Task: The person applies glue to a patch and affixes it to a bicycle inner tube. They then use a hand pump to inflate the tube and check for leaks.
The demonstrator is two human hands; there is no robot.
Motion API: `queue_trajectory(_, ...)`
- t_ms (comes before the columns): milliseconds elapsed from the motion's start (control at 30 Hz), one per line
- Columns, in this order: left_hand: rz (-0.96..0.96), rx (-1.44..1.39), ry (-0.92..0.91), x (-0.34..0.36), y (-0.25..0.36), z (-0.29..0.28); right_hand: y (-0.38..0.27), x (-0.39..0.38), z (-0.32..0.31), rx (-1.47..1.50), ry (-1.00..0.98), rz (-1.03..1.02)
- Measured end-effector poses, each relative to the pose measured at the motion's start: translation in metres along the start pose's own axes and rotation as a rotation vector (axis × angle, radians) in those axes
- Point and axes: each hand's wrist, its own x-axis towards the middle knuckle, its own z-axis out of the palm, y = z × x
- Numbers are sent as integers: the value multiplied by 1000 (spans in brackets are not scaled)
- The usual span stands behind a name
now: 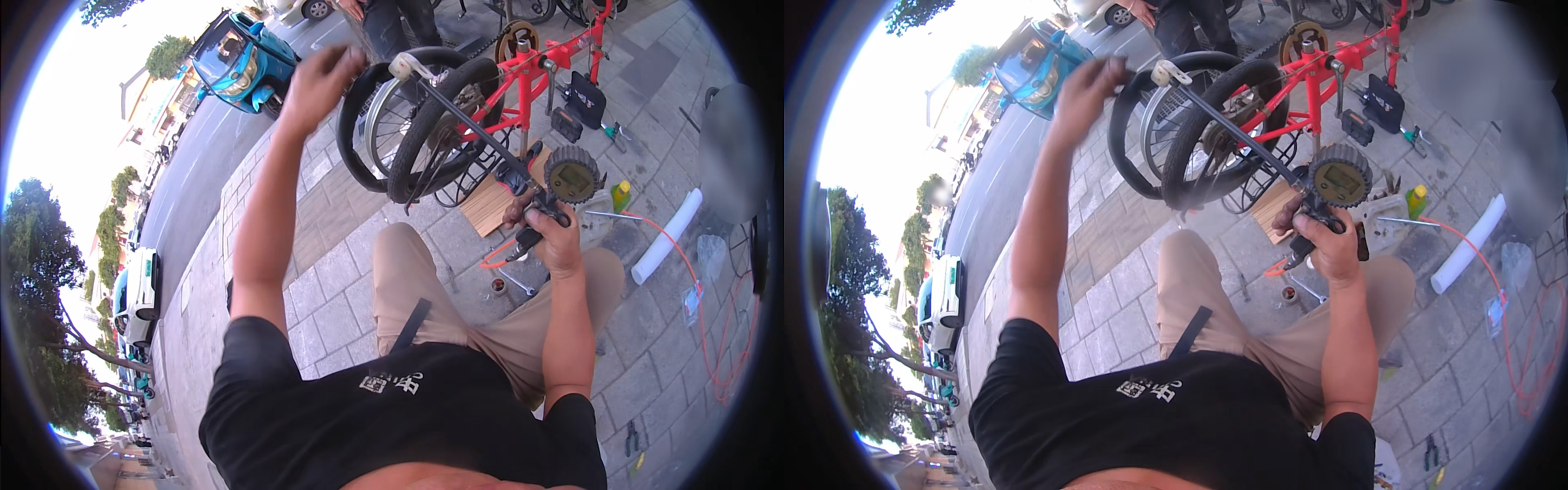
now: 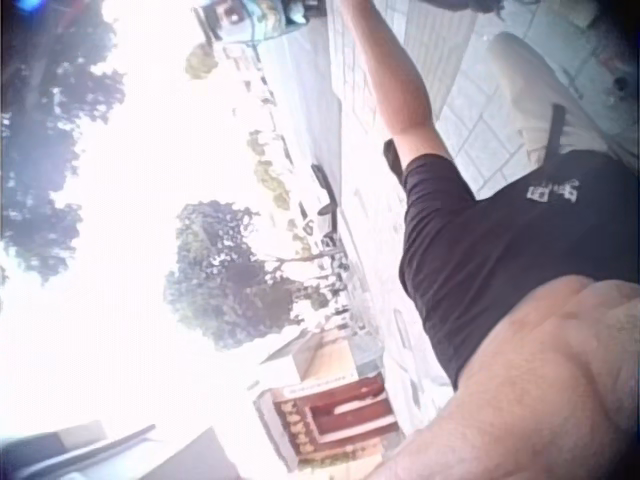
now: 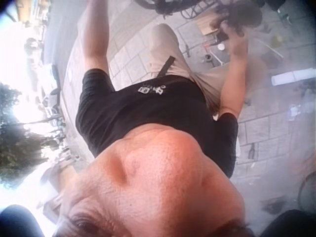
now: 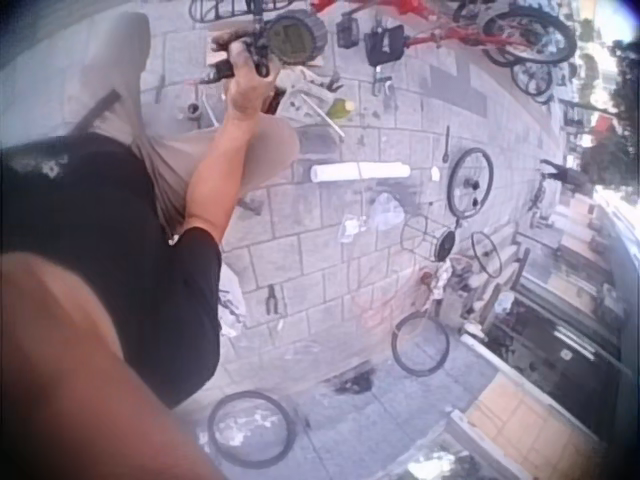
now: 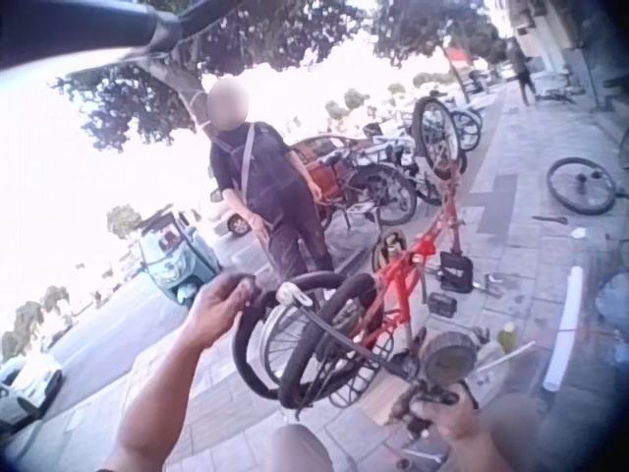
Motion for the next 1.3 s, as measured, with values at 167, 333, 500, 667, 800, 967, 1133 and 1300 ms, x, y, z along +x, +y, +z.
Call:
queue_trajectory(167,-131,31,48,-72,-13,29,20,10,4,114,25,-13)
queue_trajectory(333,-311,-247,72,-89,-22,35,39,14,10,185,26,-18)
queue_trajectory(500,-357,-306,126,-84,-23,34,64,6,26,51,134,20)
queue_trajectory(667,-319,-424,128,-83,-24,31,81,13,20,-73,69,-20)
queue_trajectory(800,-303,-429,146,-84,-24,33,74,10,27,-95,100,-22)
queue_trajectory(967,-294,-392,148,-85,-16,30,73,8,22,-133,66,-26)
queue_trajectory(1133,-263,-298,175,-85,-22,33,68,6,20,-111,66,-23)
queue_trajectory(1300,-255,-257,194,-85,-33,36,65,5,17,-94,67,-11)
